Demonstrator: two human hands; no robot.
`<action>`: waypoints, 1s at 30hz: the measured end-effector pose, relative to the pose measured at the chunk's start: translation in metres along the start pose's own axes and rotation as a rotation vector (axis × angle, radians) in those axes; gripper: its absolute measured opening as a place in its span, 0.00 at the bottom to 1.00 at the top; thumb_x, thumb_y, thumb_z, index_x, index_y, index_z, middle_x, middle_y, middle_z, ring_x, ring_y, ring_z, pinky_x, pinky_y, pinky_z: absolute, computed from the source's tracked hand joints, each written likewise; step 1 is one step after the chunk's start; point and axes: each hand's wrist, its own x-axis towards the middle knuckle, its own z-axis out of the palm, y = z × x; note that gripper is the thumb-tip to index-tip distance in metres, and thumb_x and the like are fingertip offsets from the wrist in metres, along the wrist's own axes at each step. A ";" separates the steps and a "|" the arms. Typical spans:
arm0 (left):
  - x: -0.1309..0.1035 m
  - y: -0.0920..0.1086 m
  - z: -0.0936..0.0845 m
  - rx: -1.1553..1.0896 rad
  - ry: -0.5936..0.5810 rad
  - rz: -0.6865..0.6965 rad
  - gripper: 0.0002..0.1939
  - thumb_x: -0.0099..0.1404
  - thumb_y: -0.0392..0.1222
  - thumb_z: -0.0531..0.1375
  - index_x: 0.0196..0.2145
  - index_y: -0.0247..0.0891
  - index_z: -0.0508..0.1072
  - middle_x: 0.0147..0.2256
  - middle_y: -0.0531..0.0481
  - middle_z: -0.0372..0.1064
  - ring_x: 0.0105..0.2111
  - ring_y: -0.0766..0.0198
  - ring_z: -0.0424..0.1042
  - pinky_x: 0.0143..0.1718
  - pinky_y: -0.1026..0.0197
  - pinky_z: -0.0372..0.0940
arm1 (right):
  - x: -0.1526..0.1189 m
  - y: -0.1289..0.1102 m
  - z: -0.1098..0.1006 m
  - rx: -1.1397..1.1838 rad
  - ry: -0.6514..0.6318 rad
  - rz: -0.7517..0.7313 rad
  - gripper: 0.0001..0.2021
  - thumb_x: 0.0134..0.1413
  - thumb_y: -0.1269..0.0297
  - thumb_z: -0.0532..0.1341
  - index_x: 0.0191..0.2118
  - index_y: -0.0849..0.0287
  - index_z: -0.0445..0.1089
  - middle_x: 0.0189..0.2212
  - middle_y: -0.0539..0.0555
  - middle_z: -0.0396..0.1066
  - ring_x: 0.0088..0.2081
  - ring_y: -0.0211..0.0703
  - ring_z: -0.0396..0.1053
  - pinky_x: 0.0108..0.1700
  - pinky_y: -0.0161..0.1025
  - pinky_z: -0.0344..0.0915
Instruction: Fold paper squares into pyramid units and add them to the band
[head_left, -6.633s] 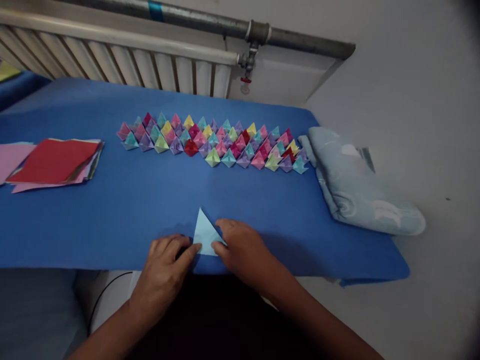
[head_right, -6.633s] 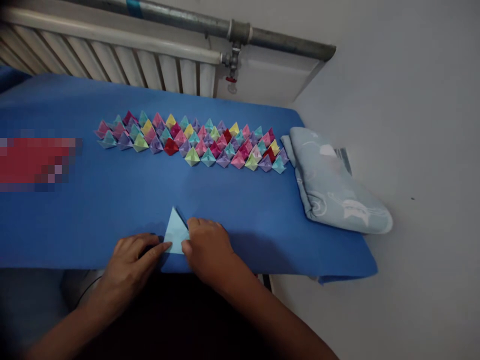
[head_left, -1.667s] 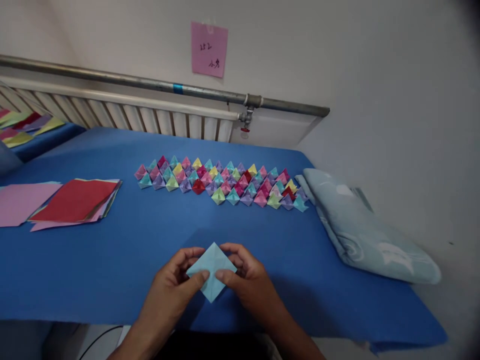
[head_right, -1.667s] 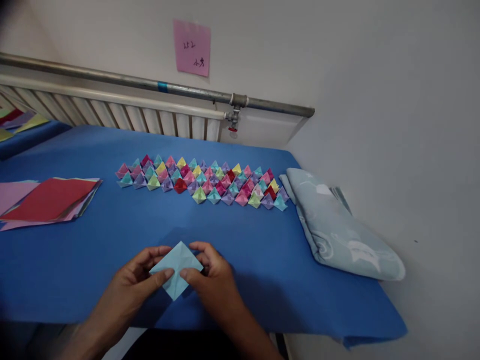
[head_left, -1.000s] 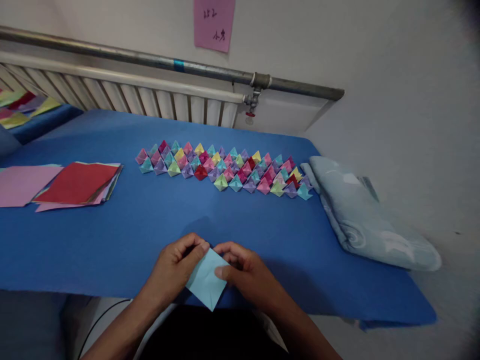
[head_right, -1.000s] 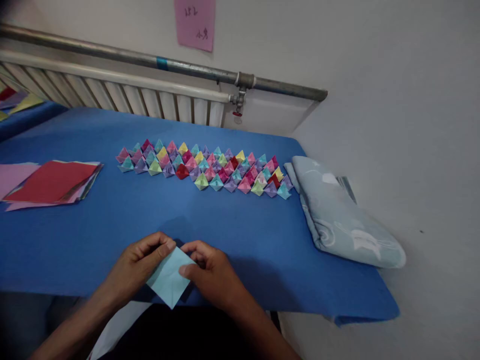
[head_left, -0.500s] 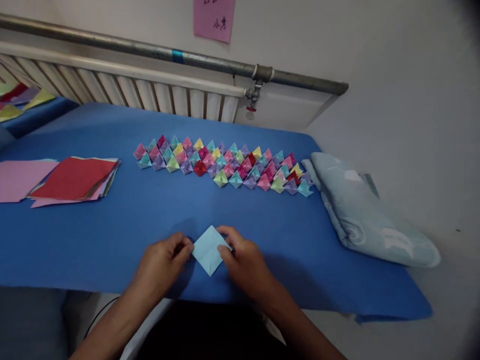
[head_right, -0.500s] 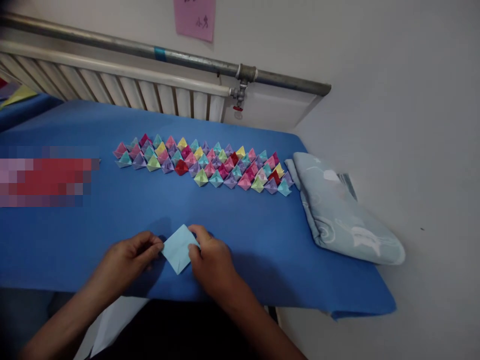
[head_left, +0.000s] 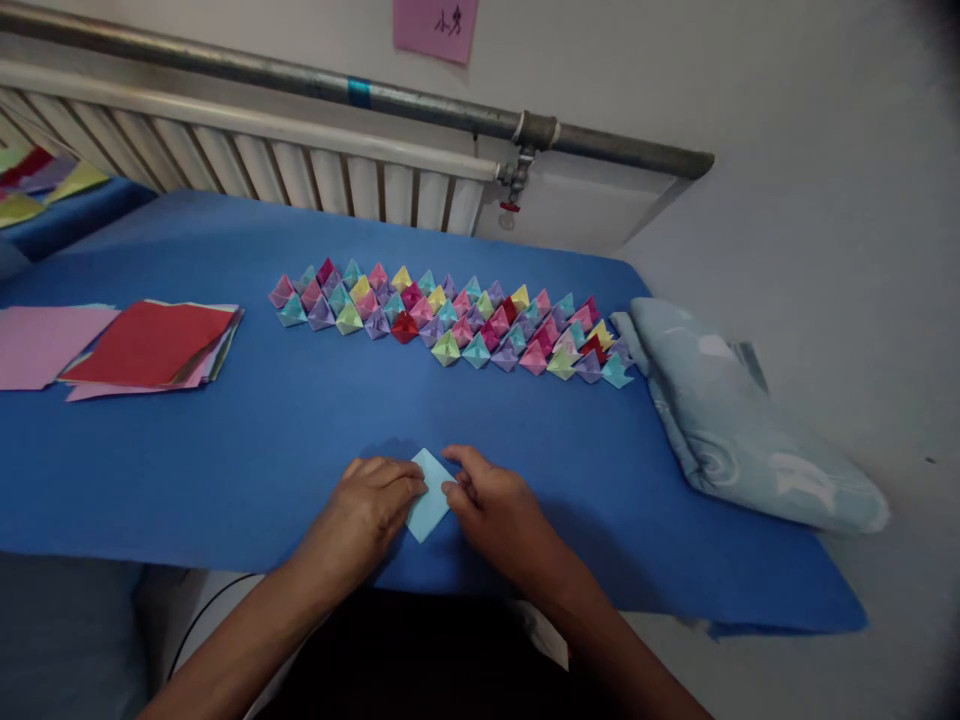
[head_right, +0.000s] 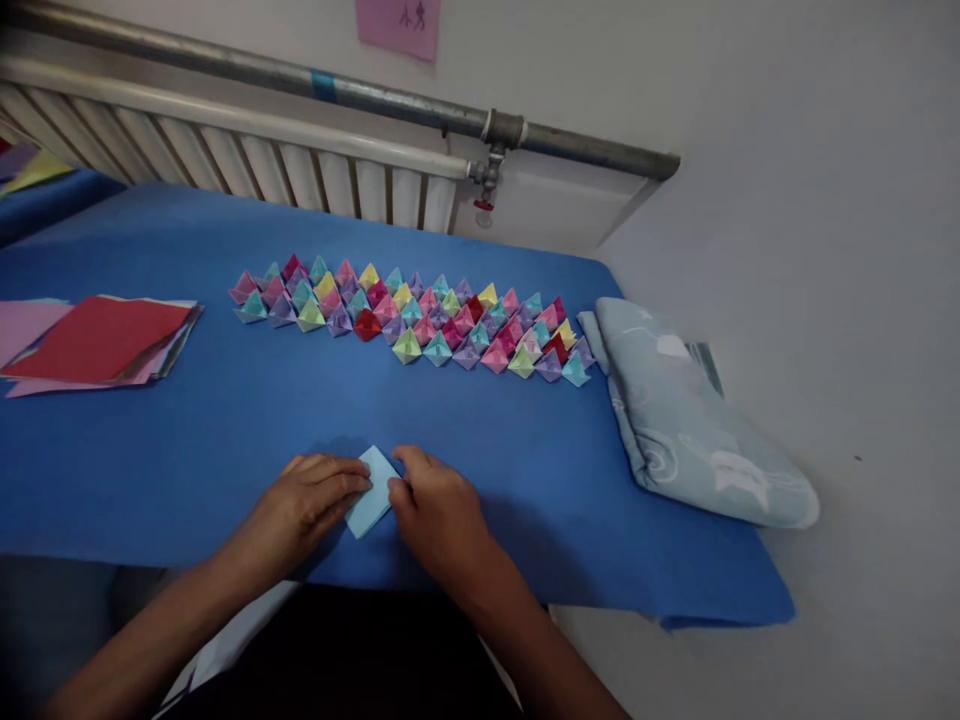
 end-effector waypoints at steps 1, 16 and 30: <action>-0.001 -0.001 0.000 -0.005 -0.003 0.001 0.10 0.68 0.34 0.53 0.41 0.41 0.74 0.42 0.48 0.75 0.38 0.59 0.72 0.38 0.55 0.62 | -0.003 0.002 -0.002 -0.009 0.037 -0.022 0.12 0.57 0.71 0.56 0.47 0.60 0.69 0.32 0.54 0.73 0.31 0.43 0.69 0.35 0.39 0.64; -0.005 -0.004 -0.015 -0.086 -0.105 -0.031 0.15 0.68 0.34 0.50 0.47 0.42 0.71 0.48 0.47 0.73 0.46 0.59 0.71 0.48 0.52 0.61 | -0.020 0.015 0.003 -0.067 0.016 -0.413 0.15 0.52 0.73 0.62 0.47 0.55 0.69 0.49 0.55 0.71 0.49 0.49 0.64 0.50 0.48 0.56; -0.012 -0.011 -0.020 -0.165 -0.107 -0.113 0.13 0.64 0.36 0.56 0.47 0.42 0.68 0.52 0.45 0.67 0.53 0.55 0.65 0.54 0.47 0.62 | -0.016 0.018 0.007 -0.020 0.128 -0.270 0.10 0.55 0.74 0.58 0.42 0.57 0.70 0.47 0.56 0.72 0.44 0.47 0.68 0.48 0.47 0.60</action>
